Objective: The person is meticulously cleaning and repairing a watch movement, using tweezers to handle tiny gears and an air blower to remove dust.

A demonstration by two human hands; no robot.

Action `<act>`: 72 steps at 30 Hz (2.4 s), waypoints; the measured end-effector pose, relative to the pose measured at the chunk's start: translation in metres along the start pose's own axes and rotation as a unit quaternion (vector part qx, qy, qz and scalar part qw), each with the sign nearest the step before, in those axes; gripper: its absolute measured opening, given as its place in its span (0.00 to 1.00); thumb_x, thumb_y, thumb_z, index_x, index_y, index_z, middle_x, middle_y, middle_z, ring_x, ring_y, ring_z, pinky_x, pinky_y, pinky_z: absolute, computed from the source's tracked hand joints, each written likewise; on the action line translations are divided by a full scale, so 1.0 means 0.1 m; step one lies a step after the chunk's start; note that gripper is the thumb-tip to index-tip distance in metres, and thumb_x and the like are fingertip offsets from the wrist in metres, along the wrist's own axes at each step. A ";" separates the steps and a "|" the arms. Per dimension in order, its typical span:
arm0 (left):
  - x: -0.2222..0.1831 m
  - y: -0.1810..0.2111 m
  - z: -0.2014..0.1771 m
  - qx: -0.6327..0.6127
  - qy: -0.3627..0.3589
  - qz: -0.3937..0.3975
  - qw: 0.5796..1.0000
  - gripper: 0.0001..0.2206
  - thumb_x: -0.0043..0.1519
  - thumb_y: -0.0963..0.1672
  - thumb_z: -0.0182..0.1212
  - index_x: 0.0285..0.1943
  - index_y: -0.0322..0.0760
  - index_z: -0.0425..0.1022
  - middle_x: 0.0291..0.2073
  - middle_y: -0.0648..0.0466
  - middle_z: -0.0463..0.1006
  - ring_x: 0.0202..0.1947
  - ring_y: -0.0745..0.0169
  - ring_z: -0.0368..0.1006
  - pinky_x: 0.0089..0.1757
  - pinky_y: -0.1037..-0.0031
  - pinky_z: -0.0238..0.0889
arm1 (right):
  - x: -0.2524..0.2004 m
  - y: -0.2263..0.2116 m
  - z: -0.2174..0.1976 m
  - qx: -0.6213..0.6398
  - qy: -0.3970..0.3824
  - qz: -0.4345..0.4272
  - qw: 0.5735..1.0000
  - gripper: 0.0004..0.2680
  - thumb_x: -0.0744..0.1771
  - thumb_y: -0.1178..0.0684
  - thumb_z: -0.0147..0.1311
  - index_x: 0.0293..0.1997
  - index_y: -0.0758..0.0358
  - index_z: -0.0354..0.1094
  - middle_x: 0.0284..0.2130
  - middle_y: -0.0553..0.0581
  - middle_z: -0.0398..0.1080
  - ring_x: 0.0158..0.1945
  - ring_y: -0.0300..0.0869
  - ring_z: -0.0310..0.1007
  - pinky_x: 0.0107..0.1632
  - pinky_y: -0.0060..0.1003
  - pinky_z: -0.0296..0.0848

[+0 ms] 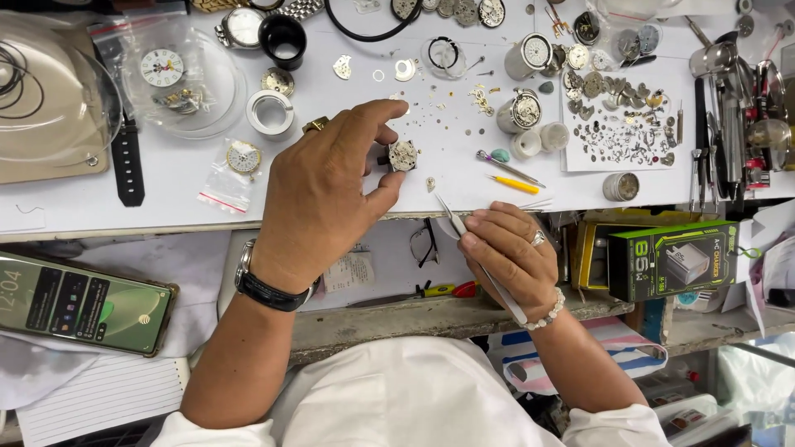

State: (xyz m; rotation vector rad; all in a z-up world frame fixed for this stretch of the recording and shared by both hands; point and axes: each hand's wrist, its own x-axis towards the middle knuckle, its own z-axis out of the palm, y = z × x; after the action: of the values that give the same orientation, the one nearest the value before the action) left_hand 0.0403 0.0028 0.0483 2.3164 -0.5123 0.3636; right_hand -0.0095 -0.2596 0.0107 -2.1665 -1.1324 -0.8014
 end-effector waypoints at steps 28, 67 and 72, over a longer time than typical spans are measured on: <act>-0.03 -0.05 0.07 0.014 0.002 0.009 1.000 0.27 0.59 0.41 0.73 0.67 0.41 0.68 0.46 0.61 0.78 0.36 0.64 0.71 0.38 0.71 0.66 | -0.06 0.10 0.05 0.020 0.007 0.002 1.000 0.07 0.66 0.66 0.63 0.46 0.66 0.73 0.42 0.64 0.77 0.45 0.51 0.81 0.54 0.49 0.80; -0.05 -0.06 0.08 0.043 0.016 0.031 0.998 0.24 0.60 0.42 0.73 0.65 0.41 0.69 0.45 0.60 0.79 0.41 0.63 0.75 0.38 0.70 0.68 | 0.09 -0.03 -0.02 0.021 0.008 0.083 0.996 0.09 0.66 0.70 0.60 0.48 0.70 0.70 0.45 0.68 0.74 0.47 0.57 0.76 0.53 0.51 0.78; -0.05 -0.05 0.08 0.032 0.012 0.025 0.999 0.24 0.60 0.42 0.73 0.65 0.41 0.70 0.46 0.59 0.79 0.43 0.63 0.76 0.39 0.70 0.68 | 0.12 0.00 0.00 0.028 0.004 0.077 0.997 0.09 0.66 0.69 0.61 0.49 0.69 0.71 0.44 0.68 0.75 0.46 0.55 0.77 0.52 0.49 0.79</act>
State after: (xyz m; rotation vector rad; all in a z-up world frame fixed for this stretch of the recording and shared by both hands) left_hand 0.0392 0.0022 0.0375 2.3613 -0.5549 0.4361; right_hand -0.0040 -0.2531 0.0197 -2.1718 -0.9594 -0.7006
